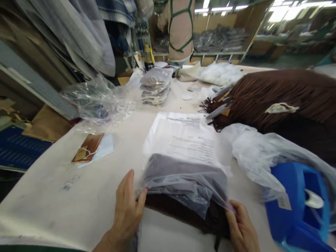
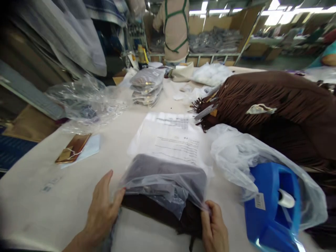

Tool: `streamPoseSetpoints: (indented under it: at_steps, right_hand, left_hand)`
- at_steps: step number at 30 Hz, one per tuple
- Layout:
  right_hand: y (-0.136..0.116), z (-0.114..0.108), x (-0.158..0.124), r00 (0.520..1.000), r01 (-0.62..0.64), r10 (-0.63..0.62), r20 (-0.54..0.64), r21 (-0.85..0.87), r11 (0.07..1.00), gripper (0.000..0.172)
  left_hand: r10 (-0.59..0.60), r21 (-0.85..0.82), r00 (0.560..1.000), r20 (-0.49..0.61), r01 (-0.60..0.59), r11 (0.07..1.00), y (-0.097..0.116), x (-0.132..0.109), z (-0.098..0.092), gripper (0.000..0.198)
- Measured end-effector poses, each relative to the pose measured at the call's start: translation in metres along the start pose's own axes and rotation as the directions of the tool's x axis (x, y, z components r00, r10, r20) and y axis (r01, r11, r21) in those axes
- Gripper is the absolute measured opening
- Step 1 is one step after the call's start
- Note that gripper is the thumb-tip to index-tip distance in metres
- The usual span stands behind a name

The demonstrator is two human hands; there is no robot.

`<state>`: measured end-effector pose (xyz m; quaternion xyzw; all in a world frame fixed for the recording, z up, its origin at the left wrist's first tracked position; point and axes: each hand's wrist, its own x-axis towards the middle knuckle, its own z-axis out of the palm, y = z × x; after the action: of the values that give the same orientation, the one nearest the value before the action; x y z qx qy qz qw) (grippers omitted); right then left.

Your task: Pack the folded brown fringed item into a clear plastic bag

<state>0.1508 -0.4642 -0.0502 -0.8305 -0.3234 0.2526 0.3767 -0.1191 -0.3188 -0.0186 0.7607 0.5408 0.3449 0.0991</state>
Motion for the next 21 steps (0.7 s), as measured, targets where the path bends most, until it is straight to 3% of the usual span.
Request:
streamPoseSetpoints:
  at_steps: [1,2,3,4,5,6,10,14,18,21]
  right_hand:
    - [-0.002,-0.002,0.002,1.0,-0.01,0.01,0.02,-0.002,1.0,0.048]
    - [-0.003,-0.003,0.003,0.999,-0.021,0.021,0.027,0.0,1.0,0.049]
    - [-0.004,-0.004,0.001,1.0,-0.022,0.022,0.021,0.007,1.0,0.05]
    - [-0.006,-0.004,0.0,1.0,-0.012,0.012,0.012,0.018,1.0,0.051]
    - [-0.008,-0.004,-0.003,1.0,0.002,-0.003,0.002,0.031,1.0,0.052]
    - [-0.011,-0.003,-0.005,1.0,0.019,-0.019,-0.011,0.046,0.999,0.052]
    - [-0.019,-0.001,-0.008,0.996,0.086,-0.082,-0.045,0.09,0.992,0.05]
    - [-0.018,-0.001,-0.008,0.983,0.175,-0.168,-0.068,0.101,0.979,0.049]
    - [-0.012,0.001,-0.011,0.978,0.202,-0.2,-0.061,0.037,0.979,0.05]
    - [-0.005,0.005,-0.014,0.981,0.172,-0.175,-0.08,-0.042,0.984,0.049]
  left_hand:
    - [0.215,0.023,0.975,-0.059,-0.214,0.977,0.006,-0.008,0.002,0.05]
    - [0.429,0.014,0.901,-0.07,-0.429,0.903,0.014,-0.016,0.004,0.048]
    - [0.605,-0.021,0.796,-0.027,-0.606,0.795,0.023,-0.025,0.008,0.046]
    - [0.722,-0.067,0.691,0.036,-0.719,0.692,0.033,-0.031,0.014,0.044]
    - [0.782,-0.092,0.615,0.098,-0.777,0.623,0.042,-0.036,0.021,0.043]
    - [0.796,-0.08,0.585,0.156,-0.795,0.601,0.051,-0.039,0.028,0.041]
    - [0.728,0.027,0.626,0.281,-0.763,0.645,0.071,-0.037,0.058,0.049]
    - [0.731,-0.081,0.585,0.352,-0.759,0.646,0.08,-0.027,0.073,0.063]
    - [0.712,-0.165,0.539,0.45,-0.734,0.659,0.094,-0.009,0.079,0.061]
    - [0.645,-0.121,0.599,0.474,-0.682,0.722,0.101,0.007,0.085,0.055]
